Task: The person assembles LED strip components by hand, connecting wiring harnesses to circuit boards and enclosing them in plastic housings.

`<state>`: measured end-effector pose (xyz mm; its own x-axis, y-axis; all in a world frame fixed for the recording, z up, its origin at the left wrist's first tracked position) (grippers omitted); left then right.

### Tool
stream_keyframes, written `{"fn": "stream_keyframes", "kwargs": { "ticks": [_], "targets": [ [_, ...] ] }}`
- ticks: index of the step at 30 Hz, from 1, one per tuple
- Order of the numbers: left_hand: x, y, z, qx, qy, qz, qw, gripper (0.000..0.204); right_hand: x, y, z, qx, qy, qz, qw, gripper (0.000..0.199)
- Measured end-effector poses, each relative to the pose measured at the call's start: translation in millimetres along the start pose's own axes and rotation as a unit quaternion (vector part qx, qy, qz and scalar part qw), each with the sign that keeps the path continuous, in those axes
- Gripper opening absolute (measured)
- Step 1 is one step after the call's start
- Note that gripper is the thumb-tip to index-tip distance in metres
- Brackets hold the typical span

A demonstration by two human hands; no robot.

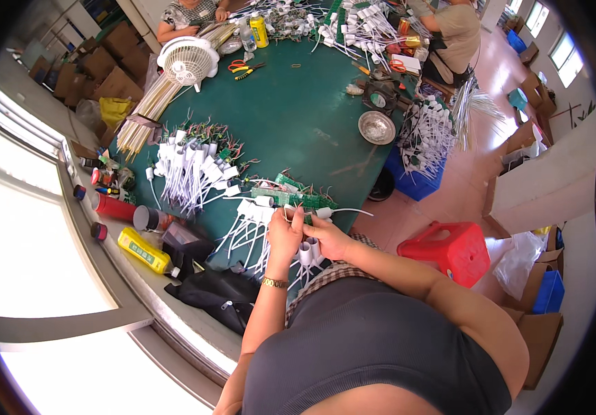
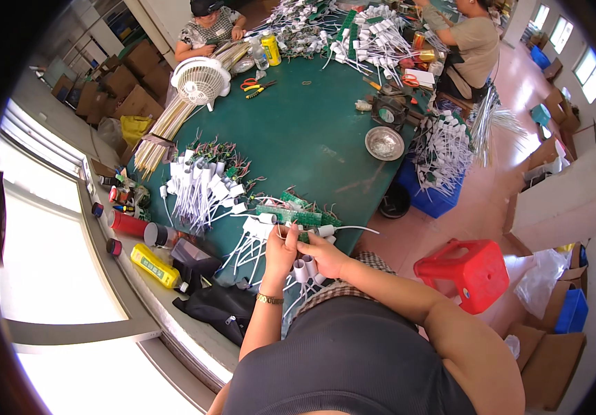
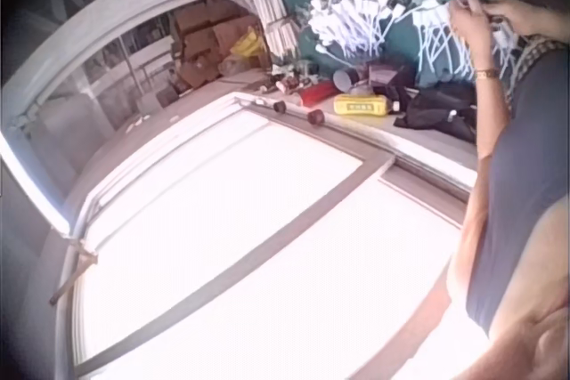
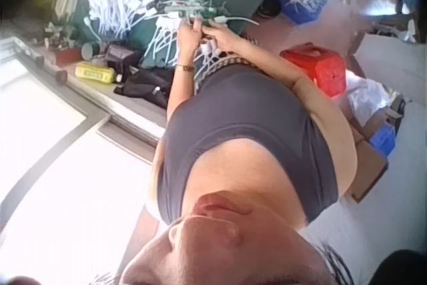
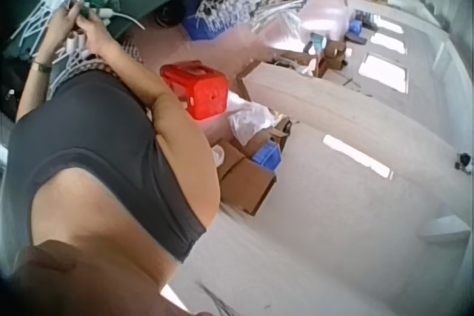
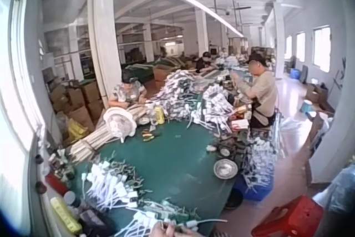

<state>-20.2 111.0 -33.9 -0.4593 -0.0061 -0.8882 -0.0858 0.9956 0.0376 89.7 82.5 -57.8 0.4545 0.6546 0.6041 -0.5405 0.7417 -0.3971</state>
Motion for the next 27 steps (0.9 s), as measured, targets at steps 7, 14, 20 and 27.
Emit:
{"fn": "stream_keyframes", "kwargs": {
  "ticks": [7,14,20,27],
  "targets": [
    [-27,6,-5,0.146,0.005,0.034,0.989,0.036,5,-4,4,0.078,-0.057,0.053,0.994,0.051],
    [-63,9,-9,-0.004,0.25,0.196,0.948,0.017,15,-1,17,-0.047,-0.296,-0.057,0.952,0.049],
    [-73,23,-19,0.023,-0.151,0.181,0.972,0.018,19,2,23,-0.035,-0.321,-0.044,0.946,0.034],
    [-32,-18,-9,0.26,-0.366,-0.004,0.893,0.082,70,0,4,-0.147,0.084,-0.146,0.975,0.009]
  ]
}}
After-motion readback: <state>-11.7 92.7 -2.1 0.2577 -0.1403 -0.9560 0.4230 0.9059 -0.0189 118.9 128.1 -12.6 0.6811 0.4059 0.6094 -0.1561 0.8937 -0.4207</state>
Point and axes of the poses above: each hand's wrist, its own y-axis towards the middle knuckle, its own z-axis out of the palm, x = y × z, the point moved 6 cm from there along y, towards the middle knuckle, and after that the axes turned 9 degrees about z, right-handed, at the moved point
